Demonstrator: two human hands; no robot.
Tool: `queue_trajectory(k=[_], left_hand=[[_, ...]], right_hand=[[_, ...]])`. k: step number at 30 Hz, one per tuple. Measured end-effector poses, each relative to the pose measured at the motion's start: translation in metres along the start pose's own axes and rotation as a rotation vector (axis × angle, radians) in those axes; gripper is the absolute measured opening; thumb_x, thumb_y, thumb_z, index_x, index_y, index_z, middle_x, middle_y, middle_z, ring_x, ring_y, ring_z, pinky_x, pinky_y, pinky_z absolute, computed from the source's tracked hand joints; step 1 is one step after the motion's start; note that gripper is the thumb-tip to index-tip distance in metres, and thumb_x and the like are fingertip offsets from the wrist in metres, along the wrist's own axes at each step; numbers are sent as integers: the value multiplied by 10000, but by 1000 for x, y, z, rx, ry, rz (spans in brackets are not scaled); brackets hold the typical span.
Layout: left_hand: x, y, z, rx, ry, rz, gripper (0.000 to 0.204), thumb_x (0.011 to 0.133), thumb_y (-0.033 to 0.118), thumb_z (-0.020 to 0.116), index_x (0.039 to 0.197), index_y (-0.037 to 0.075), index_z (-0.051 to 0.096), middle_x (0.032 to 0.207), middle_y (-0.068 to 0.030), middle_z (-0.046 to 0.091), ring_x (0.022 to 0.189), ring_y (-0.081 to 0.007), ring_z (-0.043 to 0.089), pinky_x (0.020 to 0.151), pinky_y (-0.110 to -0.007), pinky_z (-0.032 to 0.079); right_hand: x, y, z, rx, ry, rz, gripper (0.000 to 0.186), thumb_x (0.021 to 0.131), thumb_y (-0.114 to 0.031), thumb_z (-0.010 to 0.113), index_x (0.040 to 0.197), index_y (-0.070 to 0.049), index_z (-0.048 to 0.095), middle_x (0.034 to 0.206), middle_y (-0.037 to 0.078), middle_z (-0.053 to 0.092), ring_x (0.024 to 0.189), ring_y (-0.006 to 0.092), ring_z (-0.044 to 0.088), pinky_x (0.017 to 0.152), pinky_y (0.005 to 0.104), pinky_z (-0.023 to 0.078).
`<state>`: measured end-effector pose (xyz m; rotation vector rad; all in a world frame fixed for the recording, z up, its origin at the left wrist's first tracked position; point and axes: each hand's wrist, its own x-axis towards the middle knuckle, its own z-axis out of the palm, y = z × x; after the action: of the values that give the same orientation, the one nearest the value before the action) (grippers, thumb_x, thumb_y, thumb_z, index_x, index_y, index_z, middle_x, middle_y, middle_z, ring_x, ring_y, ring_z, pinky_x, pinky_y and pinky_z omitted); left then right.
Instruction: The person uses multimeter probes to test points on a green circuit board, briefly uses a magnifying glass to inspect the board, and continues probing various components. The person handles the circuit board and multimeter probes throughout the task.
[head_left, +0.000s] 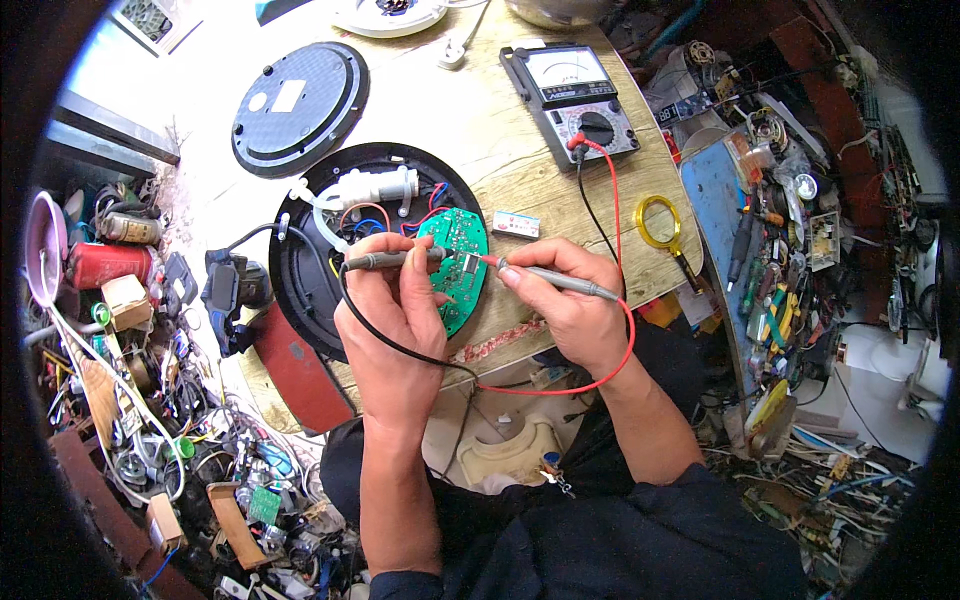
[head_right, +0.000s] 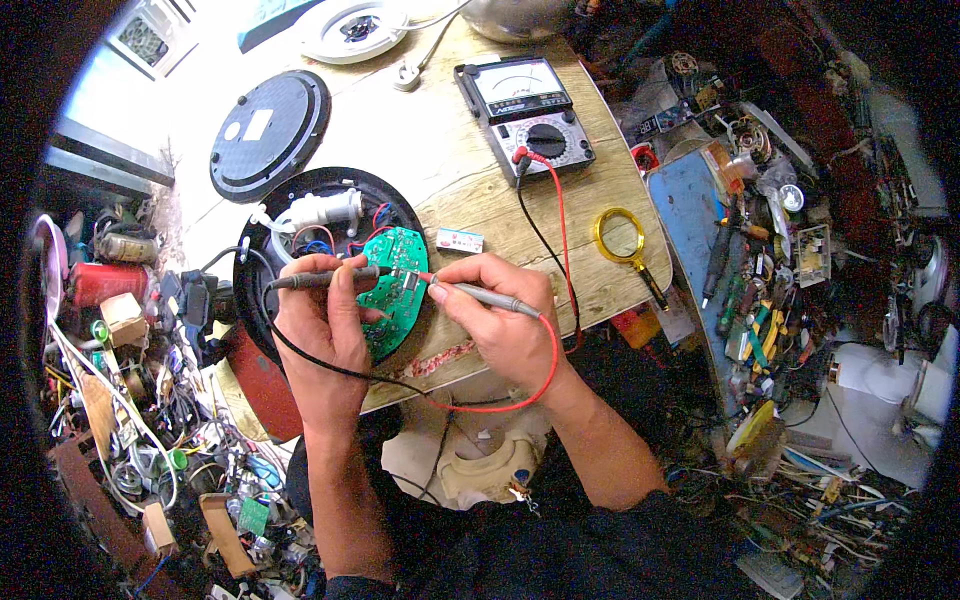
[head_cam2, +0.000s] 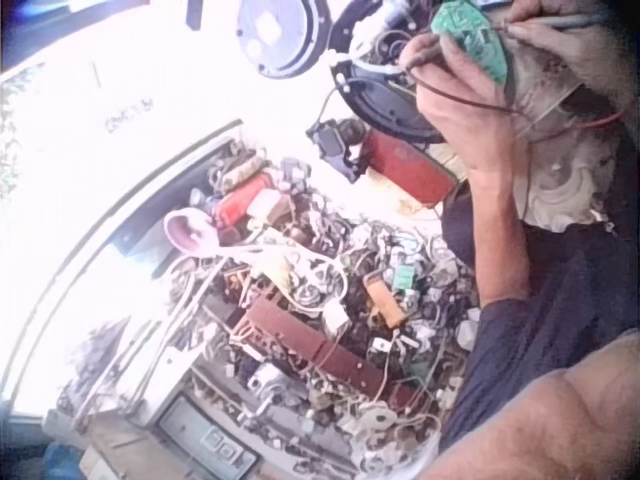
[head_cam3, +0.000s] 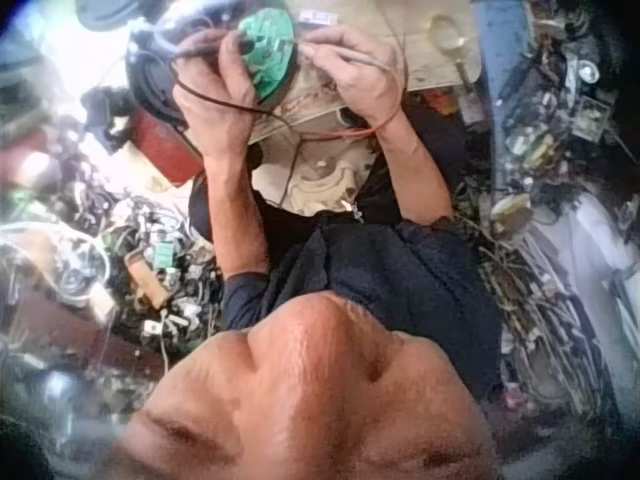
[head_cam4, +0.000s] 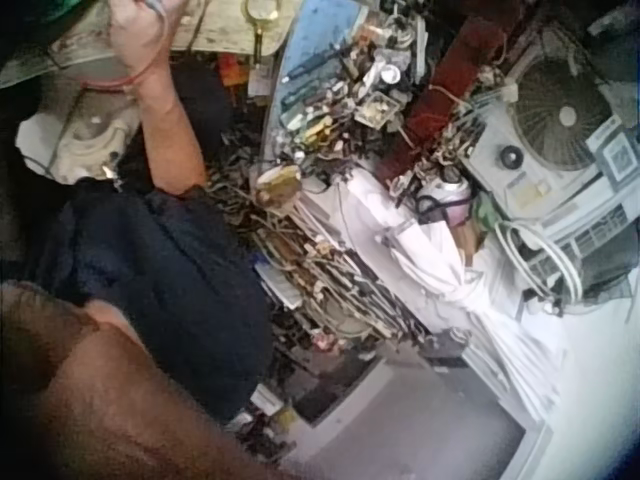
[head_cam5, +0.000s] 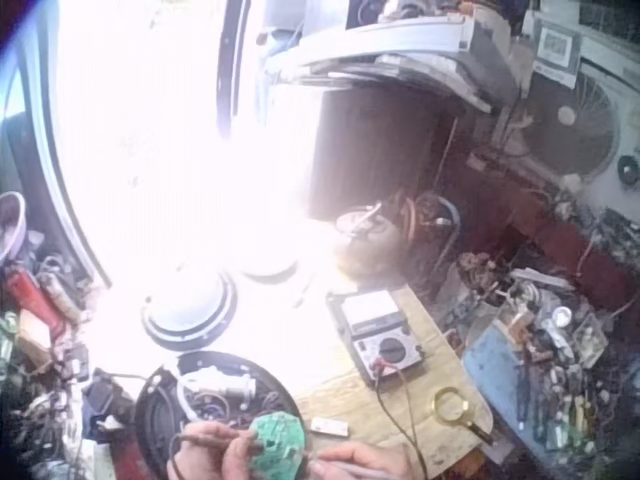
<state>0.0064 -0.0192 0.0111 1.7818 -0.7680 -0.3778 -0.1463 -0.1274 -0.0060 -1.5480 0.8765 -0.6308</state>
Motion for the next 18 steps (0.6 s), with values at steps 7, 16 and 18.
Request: queue_trajectory(k=[7,16,18], left_hand=[[-2,-3,0,-25,44,20,128,1085,68,639,1156,-35,609,920,-167,727,717,-243,744,584,-346,585],[0,-16,-3,-14,-3,15,204,1126,128,596,1226,-50,577,1084,-168,775,799,-146,730,658,-266,611],[-2,-13,-6,-29,-12,-13,209,1129,135,594,1223,-51,581,1098,-172,778,805,-142,731,657,-263,610]], right_hand=[[-2,3,5,-2,14,-48,100,970,-86,776,1006,8,775,742,-4,710,654,43,610,575,251,483],[-3,3,7,-17,15,-61,93,964,-69,786,1006,10,758,757,-18,689,654,24,567,570,229,449],[-4,4,8,-33,9,-78,92,966,-69,785,1007,9,758,757,-17,690,653,25,568,570,228,449]])
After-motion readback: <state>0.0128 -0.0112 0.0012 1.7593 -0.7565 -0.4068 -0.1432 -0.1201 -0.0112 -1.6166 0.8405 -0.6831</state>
